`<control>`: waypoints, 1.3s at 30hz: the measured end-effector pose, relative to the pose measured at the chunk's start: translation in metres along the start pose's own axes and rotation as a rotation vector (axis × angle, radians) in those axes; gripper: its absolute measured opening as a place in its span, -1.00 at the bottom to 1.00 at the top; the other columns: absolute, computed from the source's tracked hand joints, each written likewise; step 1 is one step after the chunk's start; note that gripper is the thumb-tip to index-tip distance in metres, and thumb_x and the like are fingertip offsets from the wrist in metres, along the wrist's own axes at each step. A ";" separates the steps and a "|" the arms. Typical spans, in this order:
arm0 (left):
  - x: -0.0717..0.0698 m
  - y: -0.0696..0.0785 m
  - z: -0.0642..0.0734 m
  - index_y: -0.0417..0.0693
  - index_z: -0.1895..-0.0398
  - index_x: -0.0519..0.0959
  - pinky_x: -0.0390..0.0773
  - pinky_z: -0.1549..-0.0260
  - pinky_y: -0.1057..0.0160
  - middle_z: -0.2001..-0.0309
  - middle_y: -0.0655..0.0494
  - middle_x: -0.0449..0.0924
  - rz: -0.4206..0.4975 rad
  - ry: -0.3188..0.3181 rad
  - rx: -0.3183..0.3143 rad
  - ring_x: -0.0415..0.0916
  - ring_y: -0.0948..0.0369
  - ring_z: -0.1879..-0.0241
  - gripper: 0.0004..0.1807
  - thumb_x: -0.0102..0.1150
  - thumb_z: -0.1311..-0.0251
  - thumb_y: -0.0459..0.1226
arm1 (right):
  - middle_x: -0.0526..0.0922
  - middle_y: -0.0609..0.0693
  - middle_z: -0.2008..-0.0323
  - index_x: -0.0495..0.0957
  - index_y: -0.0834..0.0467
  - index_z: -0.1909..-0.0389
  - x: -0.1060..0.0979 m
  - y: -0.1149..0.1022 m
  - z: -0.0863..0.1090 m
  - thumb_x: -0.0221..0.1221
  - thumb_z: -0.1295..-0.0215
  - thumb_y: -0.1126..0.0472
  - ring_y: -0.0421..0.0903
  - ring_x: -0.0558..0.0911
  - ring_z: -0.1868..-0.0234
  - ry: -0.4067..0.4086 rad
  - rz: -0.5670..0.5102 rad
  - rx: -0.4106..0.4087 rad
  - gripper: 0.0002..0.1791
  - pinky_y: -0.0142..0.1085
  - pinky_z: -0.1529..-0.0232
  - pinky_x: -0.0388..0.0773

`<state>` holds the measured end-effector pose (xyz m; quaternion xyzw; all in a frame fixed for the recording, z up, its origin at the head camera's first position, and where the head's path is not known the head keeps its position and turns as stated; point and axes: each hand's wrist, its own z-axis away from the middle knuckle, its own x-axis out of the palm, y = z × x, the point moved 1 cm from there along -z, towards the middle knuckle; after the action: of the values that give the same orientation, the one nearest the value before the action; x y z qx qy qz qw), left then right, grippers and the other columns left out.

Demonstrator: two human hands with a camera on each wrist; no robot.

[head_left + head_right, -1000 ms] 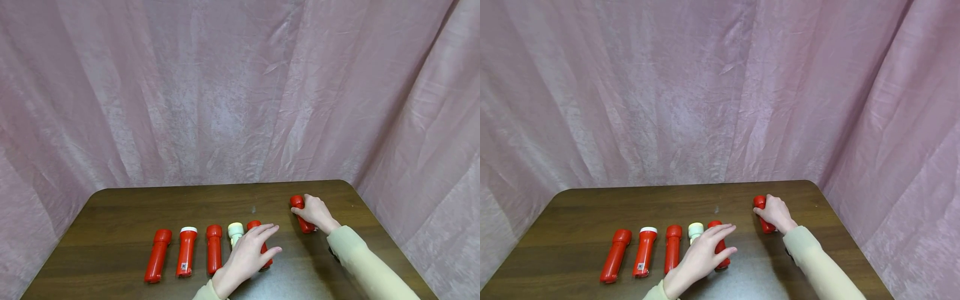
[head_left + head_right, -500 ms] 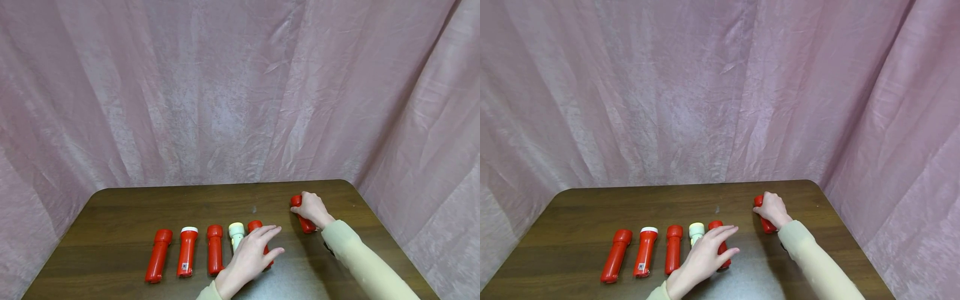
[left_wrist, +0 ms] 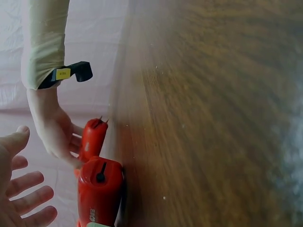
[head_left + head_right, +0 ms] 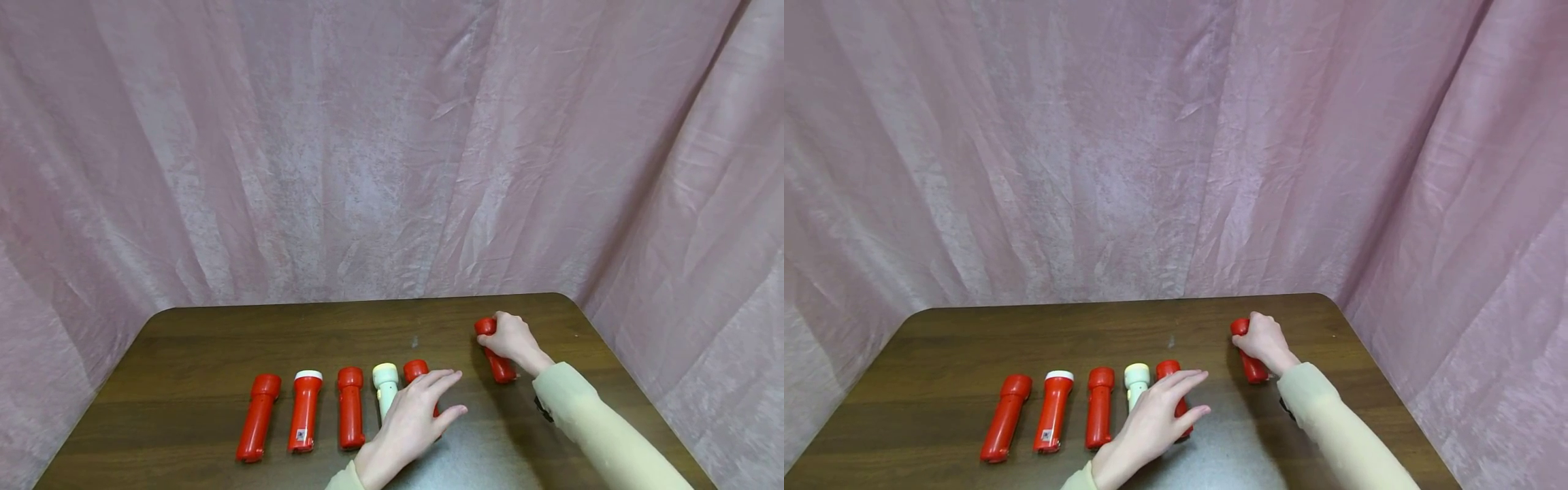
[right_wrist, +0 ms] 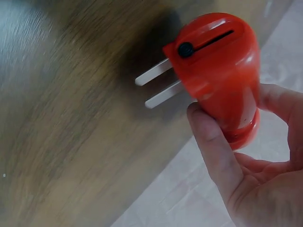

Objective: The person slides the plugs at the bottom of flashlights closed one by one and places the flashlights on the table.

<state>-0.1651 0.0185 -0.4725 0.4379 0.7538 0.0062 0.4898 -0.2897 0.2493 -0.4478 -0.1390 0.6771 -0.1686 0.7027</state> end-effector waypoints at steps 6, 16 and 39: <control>0.002 0.002 -0.002 0.06 -0.26 0.67 0.75 -0.03 0.23 -0.17 0.14 0.75 0.033 0.030 -0.008 0.76 0.21 -0.09 -0.49 0.47 -0.26 -0.07 | 0.77 0.27 0.22 0.54 0.45 -0.15 -0.008 -0.005 0.009 0.38 -0.24 0.05 0.04 0.71 0.34 0.020 -0.088 -0.037 -0.37 -0.09 0.24 0.72; 0.002 0.006 -0.007 0.07 -0.23 0.69 0.74 -0.02 0.24 -0.15 0.19 0.76 0.111 0.112 -0.025 0.76 0.23 -0.09 -0.52 0.49 -0.23 -0.13 | 0.74 0.34 0.12 0.48 0.45 -0.26 -0.020 -0.021 0.029 0.34 -0.35 0.08 -0.06 0.74 0.31 -0.021 -0.351 -0.048 -0.36 -0.23 0.29 0.76; -0.002 0.010 -0.005 0.02 -0.23 0.69 0.73 -0.08 0.25 -0.19 0.11 0.75 0.160 0.287 0.069 0.74 0.18 -0.14 -0.45 0.57 -0.12 -0.22 | 0.73 0.08 0.11 0.30 0.38 -0.46 -0.035 -0.050 0.068 0.25 -0.49 0.17 -0.20 0.75 0.19 -0.131 -0.857 -0.078 -0.35 -0.13 0.09 0.83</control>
<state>-0.1618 0.0254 -0.4637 0.5077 0.7787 0.0817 0.3595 -0.2246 0.2167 -0.3921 -0.4443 0.5180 -0.4104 0.6049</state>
